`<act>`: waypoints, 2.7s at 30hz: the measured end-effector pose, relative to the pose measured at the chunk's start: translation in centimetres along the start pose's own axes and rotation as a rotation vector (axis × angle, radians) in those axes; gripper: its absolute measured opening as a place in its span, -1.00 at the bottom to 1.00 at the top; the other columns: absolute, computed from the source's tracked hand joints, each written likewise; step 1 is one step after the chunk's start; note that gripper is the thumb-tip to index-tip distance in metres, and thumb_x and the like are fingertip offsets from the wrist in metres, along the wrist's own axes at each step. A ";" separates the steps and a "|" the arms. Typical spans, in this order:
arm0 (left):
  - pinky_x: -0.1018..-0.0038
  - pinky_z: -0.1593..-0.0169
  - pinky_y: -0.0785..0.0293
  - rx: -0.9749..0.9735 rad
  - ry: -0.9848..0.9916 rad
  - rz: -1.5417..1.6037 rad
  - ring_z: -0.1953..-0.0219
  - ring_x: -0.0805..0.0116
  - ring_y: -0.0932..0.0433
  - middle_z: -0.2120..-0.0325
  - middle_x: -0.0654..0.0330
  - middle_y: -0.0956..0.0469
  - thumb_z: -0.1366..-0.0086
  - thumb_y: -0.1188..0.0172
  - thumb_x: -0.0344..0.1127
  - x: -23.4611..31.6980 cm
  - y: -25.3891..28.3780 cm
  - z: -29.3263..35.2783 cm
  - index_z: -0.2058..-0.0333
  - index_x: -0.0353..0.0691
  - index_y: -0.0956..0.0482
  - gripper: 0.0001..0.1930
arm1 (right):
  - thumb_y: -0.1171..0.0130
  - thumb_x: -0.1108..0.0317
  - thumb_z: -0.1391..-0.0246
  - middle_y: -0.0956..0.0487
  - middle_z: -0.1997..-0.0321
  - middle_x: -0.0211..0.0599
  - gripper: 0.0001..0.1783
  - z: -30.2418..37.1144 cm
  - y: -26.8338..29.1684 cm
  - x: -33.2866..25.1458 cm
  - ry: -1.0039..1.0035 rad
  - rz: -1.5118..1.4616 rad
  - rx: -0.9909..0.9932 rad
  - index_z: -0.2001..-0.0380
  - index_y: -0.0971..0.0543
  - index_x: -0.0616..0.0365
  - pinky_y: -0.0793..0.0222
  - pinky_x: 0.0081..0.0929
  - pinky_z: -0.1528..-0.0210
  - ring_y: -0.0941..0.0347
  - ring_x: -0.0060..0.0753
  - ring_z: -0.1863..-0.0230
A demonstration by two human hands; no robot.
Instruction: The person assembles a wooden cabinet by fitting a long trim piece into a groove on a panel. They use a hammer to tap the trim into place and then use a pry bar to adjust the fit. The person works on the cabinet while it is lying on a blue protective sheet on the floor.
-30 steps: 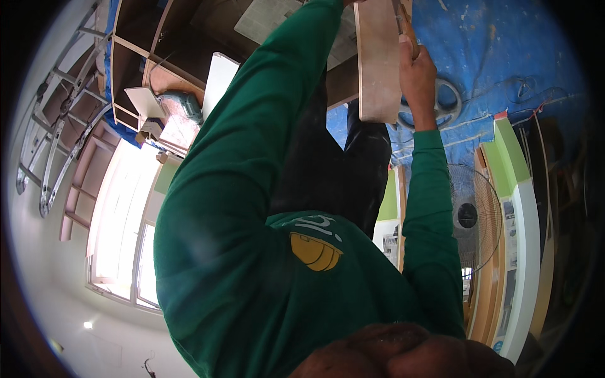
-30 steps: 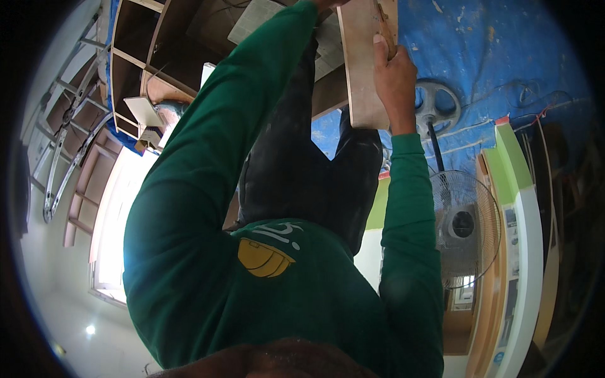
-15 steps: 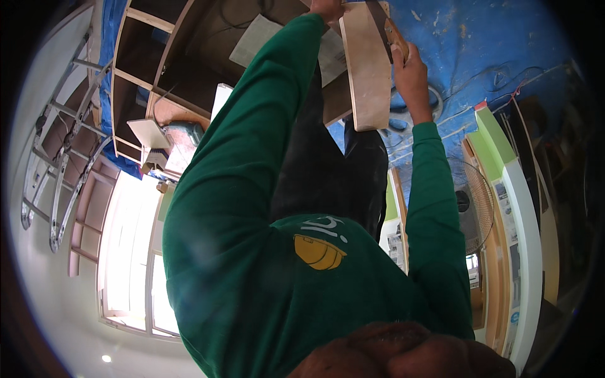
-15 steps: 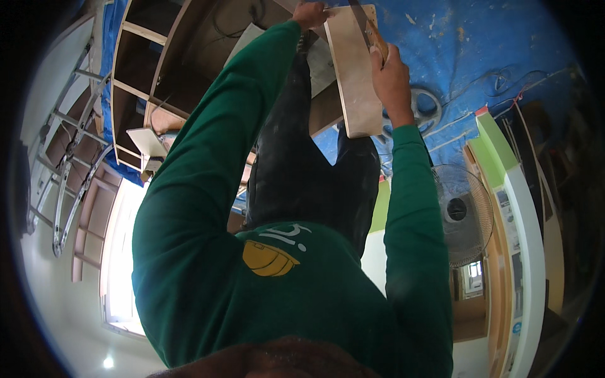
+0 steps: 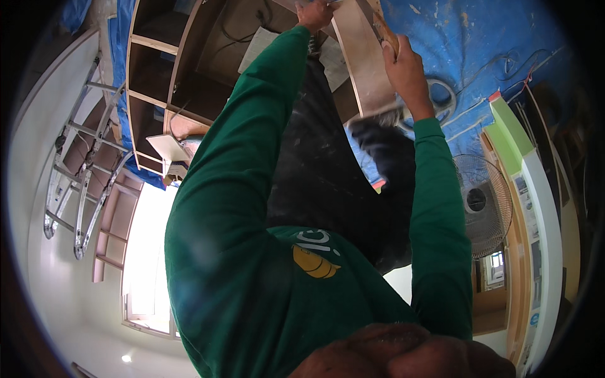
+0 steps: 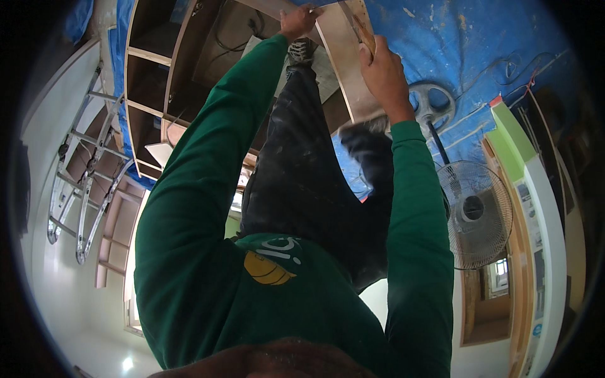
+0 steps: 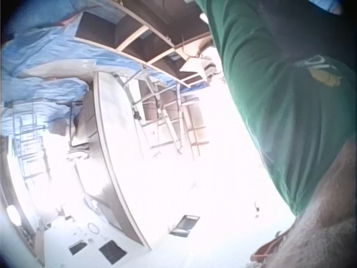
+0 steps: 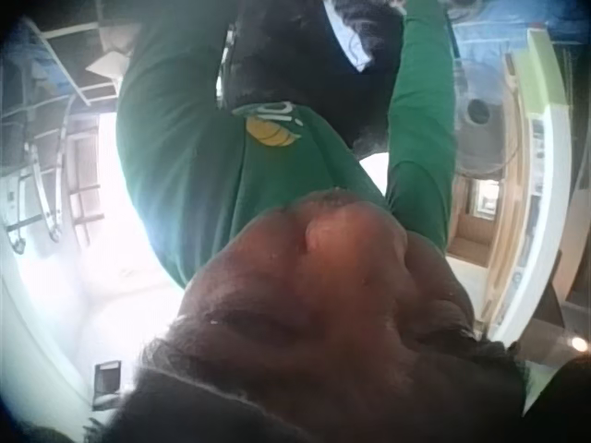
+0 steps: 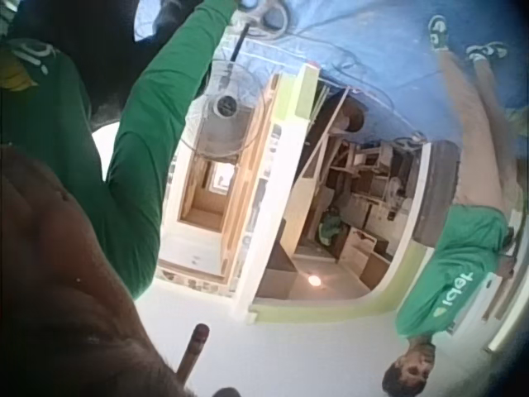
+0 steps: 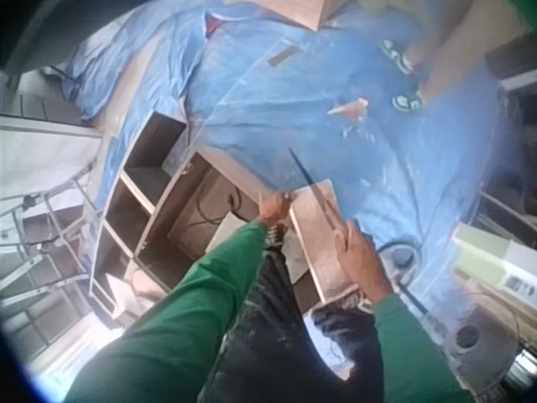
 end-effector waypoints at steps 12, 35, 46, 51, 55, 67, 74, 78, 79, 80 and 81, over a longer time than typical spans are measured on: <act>-0.60 -0.36 0.52 -0.252 0.038 -0.112 -0.32 0.01 -0.43 -0.23 0.07 -0.52 -0.55 0.39 0.25 -1.9 -2.0 -1.4 -0.33 0.21 -0.42 -0.40 | -0.10 0.22 -0.38 -0.62 0.18 0.34 -0.64 14.2 6.4 -0.5 -0.113 0.024 -0.030 -0.12 -0.40 0.16 -0.46 0.19 0.19 -0.55 0.44 0.10; -0.62 -0.32 0.64 -0.188 0.035 -0.102 -0.13 0.19 -0.63 0.06 0.18 -0.73 -0.55 0.40 0.27 -0.9 -1.9 -0.9 0.02 0.00 -0.71 -0.31 | -0.06 0.16 -0.41 -0.62 0.15 0.36 -0.61 13.9 6.0 -1.1 -0.178 0.054 -0.064 -0.14 -0.41 0.16 -0.48 0.20 0.14 -0.54 0.45 0.06; -0.62 -0.31 0.63 -0.018 -0.041 -0.129 -0.05 0.21 -0.66 0.21 0.17 -0.75 -0.54 0.36 0.30 -0.1 -1.9 -1.2 0.17 -0.09 -0.75 -0.27 | 0.09 0.16 -0.44 -0.63 0.18 0.24 -0.62 -11.3 -6.2 0.4 0.109 -0.018 0.254 0.03 -0.53 0.28 -0.45 0.15 0.03 -0.55 0.41 0.10; -0.63 -0.31 0.61 -0.082 0.019 -0.157 0.11 0.16 -0.71 0.26 0.12 -0.74 -0.54 0.31 0.29 -1.0 -2.8 -0.8 0.22 -0.10 -0.75 -0.29 | -0.06 0.04 -0.40 -0.57 0.04 0.43 -0.53 0.1 -2.4 1.3 -0.147 -0.038 -0.065 -0.14 -0.42 0.18 -0.42 0.21 0.01 -0.44 0.55 -0.06; -0.65 -0.30 0.64 -0.099 -0.023 -0.159 0.04 0.22 -0.69 0.22 0.17 -0.74 -0.53 0.22 0.22 -1.9 -3.5 -0.2 0.12 -0.03 -0.73 -0.41 | -0.07 0.18 -0.41 -0.62 0.11 0.32 -0.61 15.6 6.9 -1.2 -0.221 0.062 -0.107 -0.16 -0.42 0.16 -0.47 0.17 0.11 -0.55 0.45 0.03; -0.65 -0.30 0.62 -0.147 -0.015 -0.110 0.17 0.15 -0.74 0.32 0.17 -0.75 -0.57 0.33 0.20 1.5 -1.2 -0.7 0.19 -0.11 -0.74 -0.33 | -0.05 0.10 -0.40 -0.62 0.27 0.40 -0.61 -3.5 -4.4 4.0 0.030 0.005 0.090 -0.01 -0.41 0.23 -0.46 0.27 0.17 -0.50 0.57 0.12; -0.62 -0.32 0.61 -0.056 0.069 -0.135 0.07 0.19 -0.73 0.25 0.12 -0.76 -0.55 0.39 0.27 -1.9 -2.9 -0.6 0.19 -0.15 -0.74 -0.25 | -0.09 0.15 -0.40 -0.61 0.14 0.37 -0.61 13.7 8.2 -3.1 -0.257 0.081 -0.143 -0.10 -0.41 0.21 -0.42 0.23 0.12 -0.51 0.49 0.03; -0.62 -0.33 0.61 -0.126 -0.006 -0.064 0.05 0.18 -0.72 0.26 0.11 -0.76 -0.56 0.39 0.25 -0.1 -1.8 -0.5 0.18 -0.16 -0.74 -0.25 | -0.10 0.18 -0.40 -0.60 0.12 0.39 -0.62 12.4 7.0 -1.2 -0.250 0.064 -0.117 -0.11 -0.40 0.21 -0.42 0.22 0.09 -0.50 0.50 0.00; -0.62 -0.32 0.61 -0.142 -0.015 -0.070 0.06 0.18 -0.72 0.26 0.11 -0.76 -0.56 0.39 0.25 0.3 -1.7 -0.5 0.18 -0.16 -0.74 -0.26 | -0.08 0.14 -0.41 -0.58 0.10 0.43 -0.59 8.7 3.9 0.2 -0.235 0.074 -0.132 -0.12 -0.39 0.21 -0.43 0.21 0.07 -0.48 0.52 -0.02; -0.63 -0.32 0.60 -0.162 -0.021 -0.069 0.07 0.18 -0.72 0.26 0.11 -0.76 -0.56 0.39 0.24 0.9 -1.9 -0.3 0.18 -0.15 -0.74 -0.26 | -0.06 0.09 -0.41 -0.57 0.10 0.48 -0.56 4.5 0.6 1.9 -0.094 0.052 -0.065 -0.12 -0.39 0.22 -0.43 0.22 0.06 -0.46 0.55 -0.03; -0.64 -0.32 0.59 -0.146 -0.009 -0.081 0.09 0.18 -0.72 0.28 0.12 -0.76 -0.56 0.37 0.24 1.0 -1.8 -0.4 0.18 -0.14 -0.74 -0.27 | -0.04 0.07 -0.41 -0.58 0.13 0.47 -0.55 -0.3 -2.8 3.4 -0.088 0.044 -0.053 -0.10 -0.39 0.23 -0.43 0.26 0.07 -0.46 0.57 0.00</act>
Point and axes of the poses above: each hand's wrist, its own z-axis away from the middle knuckle, its own y-axis out of the back of the hand, x = y × z, the point moved 5 cm from there along -z, towards the middle knuckle
